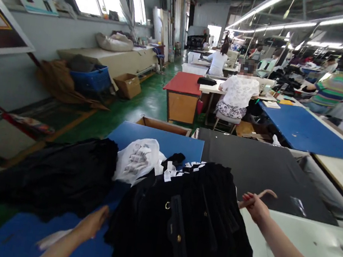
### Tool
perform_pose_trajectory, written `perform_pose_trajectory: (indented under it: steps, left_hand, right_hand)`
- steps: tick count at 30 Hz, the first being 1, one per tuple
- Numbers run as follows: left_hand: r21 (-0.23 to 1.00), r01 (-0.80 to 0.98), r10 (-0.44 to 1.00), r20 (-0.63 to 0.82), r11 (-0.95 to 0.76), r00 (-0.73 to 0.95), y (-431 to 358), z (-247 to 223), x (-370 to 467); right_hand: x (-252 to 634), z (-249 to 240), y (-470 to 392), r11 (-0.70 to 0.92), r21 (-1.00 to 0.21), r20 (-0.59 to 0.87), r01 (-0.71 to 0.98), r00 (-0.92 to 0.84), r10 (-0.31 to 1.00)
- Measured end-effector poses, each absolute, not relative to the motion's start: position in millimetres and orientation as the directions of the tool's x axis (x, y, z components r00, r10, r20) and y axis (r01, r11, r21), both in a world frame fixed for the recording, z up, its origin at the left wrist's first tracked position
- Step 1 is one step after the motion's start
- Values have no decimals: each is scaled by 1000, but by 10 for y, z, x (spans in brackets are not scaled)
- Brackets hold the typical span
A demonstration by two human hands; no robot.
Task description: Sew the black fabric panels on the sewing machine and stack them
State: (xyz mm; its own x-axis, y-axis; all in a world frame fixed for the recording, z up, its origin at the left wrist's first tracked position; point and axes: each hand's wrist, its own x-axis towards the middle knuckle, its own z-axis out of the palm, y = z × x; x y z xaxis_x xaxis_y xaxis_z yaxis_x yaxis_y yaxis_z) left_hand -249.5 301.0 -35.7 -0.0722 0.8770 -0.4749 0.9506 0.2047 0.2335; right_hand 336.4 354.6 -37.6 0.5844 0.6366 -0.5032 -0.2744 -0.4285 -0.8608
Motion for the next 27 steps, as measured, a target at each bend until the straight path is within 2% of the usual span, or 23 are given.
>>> perform_pose_trajectory:
  steps: [4,7,9,12,15,17,21,25,27]
  left_hand:
    - [323,940,866,-495,107,72,2979,165,-2367]
    - [379,925,855,-489,30,173,2946,621,-1939]
    - [417,909,853,-465,-25,237,2951,859,-1560]
    - [441,893,858,-422,-87,292,2961,1052,-1029]
    - [528,846,873,-373,-80,315,2916,1066,-672]
    - [578,813,874,-355,-72,331,2858,1008,-539]
    - [550,835,902,-365,8,231,2767,849,-484]
    - [564,817,938,-335,124,89,2652,722,-617]
    - [521,840,934,-353,148,54,2533,669,-659]
  right_hand:
    - [3281,-71,3415,-378,-900,-432,-216,546,718]
    - [3009,179,3268,-239,-971,-205,27,431,879]
    - [2747,341,3194,-124,-968,-46,217,333,942]
    - [2370,536,3122,-41,-934,45,356,230,972]
    - [2155,626,3060,18,-907,80,422,129,988]
    - [2112,623,3030,9,-887,85,461,144,986]
    - [2157,537,3071,-82,-882,49,464,264,963]
    - [2246,491,3202,-88,-919,19,384,266,964]
    - [2294,509,3240,-82,-939,7,334,257,966]
